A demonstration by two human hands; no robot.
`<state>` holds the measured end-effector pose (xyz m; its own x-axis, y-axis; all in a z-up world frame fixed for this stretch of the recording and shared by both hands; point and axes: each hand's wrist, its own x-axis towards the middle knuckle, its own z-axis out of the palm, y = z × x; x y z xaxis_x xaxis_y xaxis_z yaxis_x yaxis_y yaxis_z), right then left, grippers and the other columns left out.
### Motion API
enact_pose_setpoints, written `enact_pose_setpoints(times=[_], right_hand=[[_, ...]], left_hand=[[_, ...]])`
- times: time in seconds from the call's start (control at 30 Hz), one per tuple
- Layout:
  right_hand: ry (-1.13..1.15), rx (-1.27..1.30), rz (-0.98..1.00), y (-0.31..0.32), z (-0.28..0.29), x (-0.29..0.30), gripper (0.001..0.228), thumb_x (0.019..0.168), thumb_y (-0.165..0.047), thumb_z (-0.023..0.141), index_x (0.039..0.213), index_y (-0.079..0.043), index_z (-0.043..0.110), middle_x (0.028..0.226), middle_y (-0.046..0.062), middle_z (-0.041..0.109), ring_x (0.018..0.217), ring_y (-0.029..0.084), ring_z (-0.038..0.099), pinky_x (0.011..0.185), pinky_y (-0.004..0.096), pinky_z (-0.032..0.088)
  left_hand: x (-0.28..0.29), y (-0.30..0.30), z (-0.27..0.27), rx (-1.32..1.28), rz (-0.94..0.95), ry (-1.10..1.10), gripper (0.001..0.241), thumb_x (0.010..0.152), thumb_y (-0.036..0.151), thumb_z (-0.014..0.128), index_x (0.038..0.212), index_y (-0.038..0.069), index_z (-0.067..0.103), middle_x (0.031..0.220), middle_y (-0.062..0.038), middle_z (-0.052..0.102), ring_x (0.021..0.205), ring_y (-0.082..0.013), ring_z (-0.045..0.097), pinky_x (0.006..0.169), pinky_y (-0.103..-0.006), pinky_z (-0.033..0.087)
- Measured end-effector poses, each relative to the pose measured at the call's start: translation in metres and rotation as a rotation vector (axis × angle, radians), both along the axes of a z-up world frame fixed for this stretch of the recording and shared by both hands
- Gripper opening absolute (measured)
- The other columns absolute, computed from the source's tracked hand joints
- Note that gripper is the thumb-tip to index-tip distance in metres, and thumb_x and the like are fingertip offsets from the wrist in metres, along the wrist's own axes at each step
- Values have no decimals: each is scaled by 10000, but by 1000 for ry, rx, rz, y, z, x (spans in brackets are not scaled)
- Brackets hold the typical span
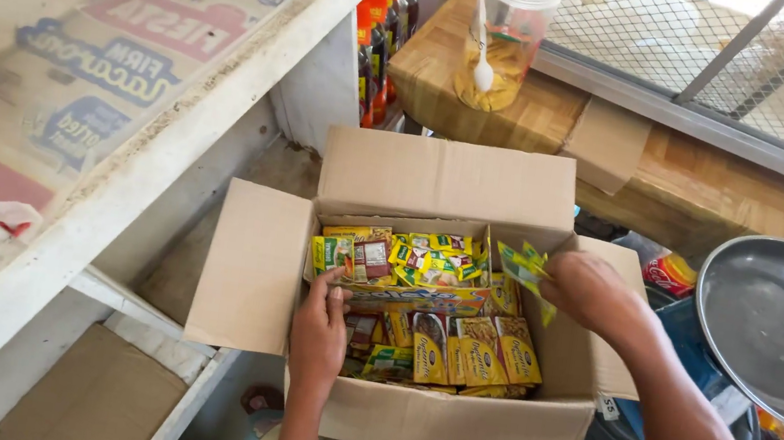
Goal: The person is taking small food packets from a cardboard box and arranging them neatly on wooden shelves.
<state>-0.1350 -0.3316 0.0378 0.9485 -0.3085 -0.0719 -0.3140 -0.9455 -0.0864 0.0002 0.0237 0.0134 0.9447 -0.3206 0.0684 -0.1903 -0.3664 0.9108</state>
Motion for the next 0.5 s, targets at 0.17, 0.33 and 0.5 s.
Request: enact_pose_setpoints(times=[0.17, 0.33, 0.5], right_hand=[[-211, -54, 200, 64, 65, 24, 310, 934, -331, 666, 841, -42, 724, 807, 163, 702, 757, 367, 681, 727, 486, 553], [-407, -302, 589, 73, 10, 68, 299, 878, -176, 621, 1121, -45, 734, 1161, 110, 668, 937, 295, 693, 820, 416, 572], [-174, -574, 763, 74, -18, 73, 258, 913, -235, 600, 1039, -48, 727, 1401, 119, 579, 1304, 309, 546, 1098, 492, 456]], left_hand=[[4, 1, -12, -21, 14, -26, 327, 1058, 224, 452, 1323, 152, 631, 1021, -85, 767, 865, -218, 750, 789, -390, 579], [1, 2, -5, 37, 25, 3, 333, 1059, 234, 451, 1315, 172, 653, 1051, -74, 763, 905, -217, 738, 787, -389, 577], [3, 1, -2, 39, 19, 7, 331, 1049, 250, 472, 1307, 173, 665, 1060, -80, 769, 921, -218, 744, 787, -387, 580]])
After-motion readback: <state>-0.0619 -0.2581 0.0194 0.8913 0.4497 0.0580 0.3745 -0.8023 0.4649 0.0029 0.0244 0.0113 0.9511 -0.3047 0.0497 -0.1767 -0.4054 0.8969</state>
